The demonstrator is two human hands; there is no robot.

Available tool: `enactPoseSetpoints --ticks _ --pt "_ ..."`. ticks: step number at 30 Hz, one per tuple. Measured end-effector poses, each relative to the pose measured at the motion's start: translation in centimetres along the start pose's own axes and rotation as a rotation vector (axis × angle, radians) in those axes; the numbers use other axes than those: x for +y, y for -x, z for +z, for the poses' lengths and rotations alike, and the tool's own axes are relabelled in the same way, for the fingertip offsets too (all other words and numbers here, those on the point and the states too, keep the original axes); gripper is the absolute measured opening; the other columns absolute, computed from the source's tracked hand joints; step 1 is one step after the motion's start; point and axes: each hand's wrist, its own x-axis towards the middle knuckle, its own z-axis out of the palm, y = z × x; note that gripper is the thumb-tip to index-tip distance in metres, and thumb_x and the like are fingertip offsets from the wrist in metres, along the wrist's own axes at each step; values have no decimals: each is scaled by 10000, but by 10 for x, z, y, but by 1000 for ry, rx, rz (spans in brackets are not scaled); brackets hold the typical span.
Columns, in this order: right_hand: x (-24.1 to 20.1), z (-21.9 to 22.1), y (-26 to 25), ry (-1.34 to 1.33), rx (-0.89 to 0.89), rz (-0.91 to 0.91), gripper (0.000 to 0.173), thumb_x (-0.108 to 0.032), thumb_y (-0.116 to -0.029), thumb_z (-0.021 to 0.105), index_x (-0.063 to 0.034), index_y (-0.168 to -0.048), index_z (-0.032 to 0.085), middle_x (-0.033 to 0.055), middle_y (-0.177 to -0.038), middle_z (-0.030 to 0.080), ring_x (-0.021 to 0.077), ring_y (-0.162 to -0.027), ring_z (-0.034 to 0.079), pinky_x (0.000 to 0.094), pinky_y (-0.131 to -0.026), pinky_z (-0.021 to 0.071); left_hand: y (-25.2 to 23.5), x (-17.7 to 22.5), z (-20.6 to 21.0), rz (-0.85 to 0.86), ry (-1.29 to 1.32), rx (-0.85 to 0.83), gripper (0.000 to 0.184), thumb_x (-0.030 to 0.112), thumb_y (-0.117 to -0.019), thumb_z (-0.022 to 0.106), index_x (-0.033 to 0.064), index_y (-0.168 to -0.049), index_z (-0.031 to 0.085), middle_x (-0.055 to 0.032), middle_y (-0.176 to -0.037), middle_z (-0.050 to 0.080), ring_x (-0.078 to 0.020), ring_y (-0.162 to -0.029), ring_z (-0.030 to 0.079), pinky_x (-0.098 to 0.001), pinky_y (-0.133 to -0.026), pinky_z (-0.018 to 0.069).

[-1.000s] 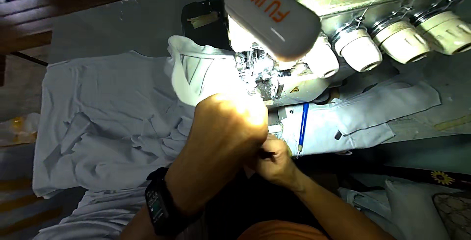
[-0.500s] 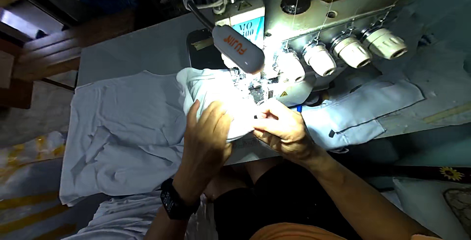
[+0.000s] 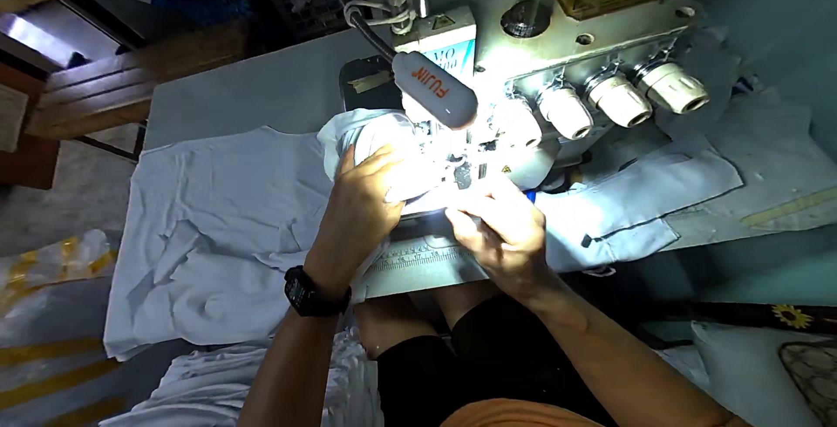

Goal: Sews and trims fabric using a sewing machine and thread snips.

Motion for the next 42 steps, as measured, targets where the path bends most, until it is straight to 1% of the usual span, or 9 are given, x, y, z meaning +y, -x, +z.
enactPoseSetpoints --ticks 9,15,20,24,27,32,35,38,42 --pt "29 42 79 -84 -201 162 257 -162 -985 636 -23 -774 682 68 -709 633 104 -663 614 231 -635 520 -59 -26 8 -208 -34 132 204 57 -903 666 -64 -1042 754 -227 -1104 746 -333 -1094 714 -436 -997 511" --pt "2 -2 22 -40 -233 214 572 -605 -1039 429 -87 -953 656 -26 -660 542 28 -573 511 226 -533 443 -5 5 4 -332 -19 139 267 12 -940 622 -54 -1189 691 -215 -1339 655 -332 -1282 619 -467 -1095 483" --pt "-18 -12 -22 255 -155 24 272 -212 -961 671 25 -1083 719 120 -889 688 132 -727 618 233 -653 502 40 43 2 -359 -233 163 214 162 -880 725 3 -1020 750 -171 -1256 695 -306 -1159 668 -523 -1021 477" --pt "-32 -2 -33 577 -152 14 247 -141 -953 647 52 -1070 748 216 -923 693 322 -695 673 417 -559 515 41 45 6 -272 -304 262 124 172 -884 729 51 -907 745 -164 -1134 667 -309 -1063 620 -509 -949 419" --pt "-35 10 -38 554 -130 3 235 -136 -954 650 44 -1073 746 197 -878 701 328 -726 688 421 -583 522 39 50 7 -195 -243 290 91 97 -885 718 20 -838 722 -181 -1114 671 -307 -1085 623 -432 -947 467" --pt "-24 17 -40 431 -84 -81 216 -115 -948 670 48 -1062 752 189 -891 725 288 -752 700 360 -618 534 37 38 2 -135 137 342 125 -27 -793 719 -39 -713 623 -227 -1137 681 -245 -1178 652 -302 -982 548" --pt "-25 1 -42 236 -140 -38 172 -101 -955 663 33 -1011 755 158 -903 719 198 -803 682 295 -702 538 38 24 -15 -358 720 280 167 -31 -875 628 -7 -1027 694 -57 -1211 712 -52 -976 698 -224 -791 592" --pt "-25 -15 -48 -67 -213 92 235 -180 -915 729 11 -1051 738 28 -907 695 -41 -786 593 106 -730 488 40 14 -31 -585 1197 216 211 62 -912 517 200 -944 673 66 -886 727 -17 -727 689 -218 -632 593" --pt "-31 -18 -63 -160 -288 64 485 -266 -892 779 33 -1256 663 14 -991 665 -83 -809 537 60 -749 448 47 7 -43 -609 1383 124 293 100 -899 472 208 -1003 723 45 -872 743 -47 -749 715 -254 -656 613"
